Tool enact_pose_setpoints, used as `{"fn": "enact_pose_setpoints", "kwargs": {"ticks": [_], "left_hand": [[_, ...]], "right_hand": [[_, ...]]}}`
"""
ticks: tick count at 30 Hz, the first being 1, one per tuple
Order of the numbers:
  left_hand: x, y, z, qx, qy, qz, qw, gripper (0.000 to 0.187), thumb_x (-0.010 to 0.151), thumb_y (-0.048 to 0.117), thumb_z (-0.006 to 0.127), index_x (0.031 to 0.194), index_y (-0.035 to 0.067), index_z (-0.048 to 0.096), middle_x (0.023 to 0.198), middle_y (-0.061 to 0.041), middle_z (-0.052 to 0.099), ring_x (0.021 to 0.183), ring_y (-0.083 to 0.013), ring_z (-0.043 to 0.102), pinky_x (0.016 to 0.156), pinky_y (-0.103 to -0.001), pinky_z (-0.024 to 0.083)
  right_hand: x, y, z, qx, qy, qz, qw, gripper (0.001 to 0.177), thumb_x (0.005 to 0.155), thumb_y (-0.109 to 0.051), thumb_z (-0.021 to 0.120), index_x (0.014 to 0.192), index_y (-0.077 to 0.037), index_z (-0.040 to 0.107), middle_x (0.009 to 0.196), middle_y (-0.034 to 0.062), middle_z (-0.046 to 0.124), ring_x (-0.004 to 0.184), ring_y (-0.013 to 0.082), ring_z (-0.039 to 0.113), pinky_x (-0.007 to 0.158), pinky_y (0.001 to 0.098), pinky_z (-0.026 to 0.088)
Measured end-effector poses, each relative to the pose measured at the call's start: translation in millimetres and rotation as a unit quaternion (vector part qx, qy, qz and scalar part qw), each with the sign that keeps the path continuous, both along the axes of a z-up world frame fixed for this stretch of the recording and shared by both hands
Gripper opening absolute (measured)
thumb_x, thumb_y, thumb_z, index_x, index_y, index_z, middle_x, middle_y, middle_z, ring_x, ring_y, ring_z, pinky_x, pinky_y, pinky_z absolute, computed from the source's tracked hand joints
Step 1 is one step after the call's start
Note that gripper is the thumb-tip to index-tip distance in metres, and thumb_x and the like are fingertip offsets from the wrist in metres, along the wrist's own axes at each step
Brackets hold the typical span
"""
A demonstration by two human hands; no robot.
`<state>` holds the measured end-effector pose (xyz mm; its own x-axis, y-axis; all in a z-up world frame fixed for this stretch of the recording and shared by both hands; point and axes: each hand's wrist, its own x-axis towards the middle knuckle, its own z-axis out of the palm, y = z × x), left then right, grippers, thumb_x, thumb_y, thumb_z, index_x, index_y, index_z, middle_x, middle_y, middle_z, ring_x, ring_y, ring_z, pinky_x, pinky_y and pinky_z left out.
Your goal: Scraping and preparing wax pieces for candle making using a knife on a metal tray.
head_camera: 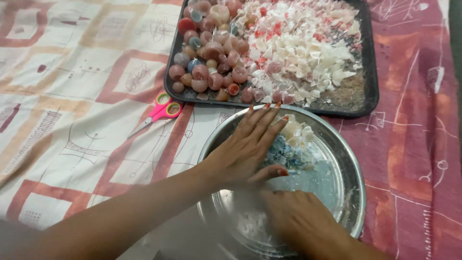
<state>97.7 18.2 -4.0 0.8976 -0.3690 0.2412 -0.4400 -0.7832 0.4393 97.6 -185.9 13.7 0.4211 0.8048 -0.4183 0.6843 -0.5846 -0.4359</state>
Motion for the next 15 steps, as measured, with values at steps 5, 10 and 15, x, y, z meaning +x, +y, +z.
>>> {"fn": "enact_pose_setpoints", "kwargs": {"ticks": [5, 10, 15], "left_hand": [[7, -1, -2, -0.001, 0.003, -0.006, 1.000, 0.091, 0.102, 0.065, 0.042, 0.160, -0.004, 0.028, 0.167, -0.028, 0.026, 0.159, -0.0433, 0.020, 0.132, -0.056, 0.008], [6, -1, -5, -0.011, -0.015, -0.024, 1.000, 0.088, 0.104, 0.063, 0.042, 0.159, -0.004, 0.028, 0.168, -0.027, 0.028, 0.158, -0.0432, 0.024, 0.133, -0.057, 0.010], [4, 3, -12, -0.002, -0.020, -0.046, 0.999, 0.078, 0.108, 0.055, 0.039, 0.161, -0.001, 0.029, 0.169, -0.025, 0.029, 0.158, -0.0415, 0.026, 0.133, -0.058, 0.009]], "right_hand": [[0, 0, -7, -0.068, -0.023, 0.008, 0.997, 0.017, 0.090, -0.018, 0.055, 0.104, -0.009, 0.054, 0.083, 0.0184, 0.072, 0.074, 0.0411, 0.072, 0.068, 0.0557, 0.057], [-5, 12, 12, -0.093, -0.010, -0.013, 0.996, 0.024, 0.088, -0.018, 0.055, 0.110, -0.008, 0.052, 0.083, 0.0186, 0.072, 0.072, 0.0380, 0.074, 0.065, 0.0542, 0.059], [-13, 20, 28, -0.032, -0.085, -0.027, 0.996, 0.038, 0.089, -0.024, 0.060, 0.117, -0.002, 0.047, 0.079, 0.0207, 0.071, 0.071, 0.0414, 0.075, 0.059, 0.0515, 0.060]]}}
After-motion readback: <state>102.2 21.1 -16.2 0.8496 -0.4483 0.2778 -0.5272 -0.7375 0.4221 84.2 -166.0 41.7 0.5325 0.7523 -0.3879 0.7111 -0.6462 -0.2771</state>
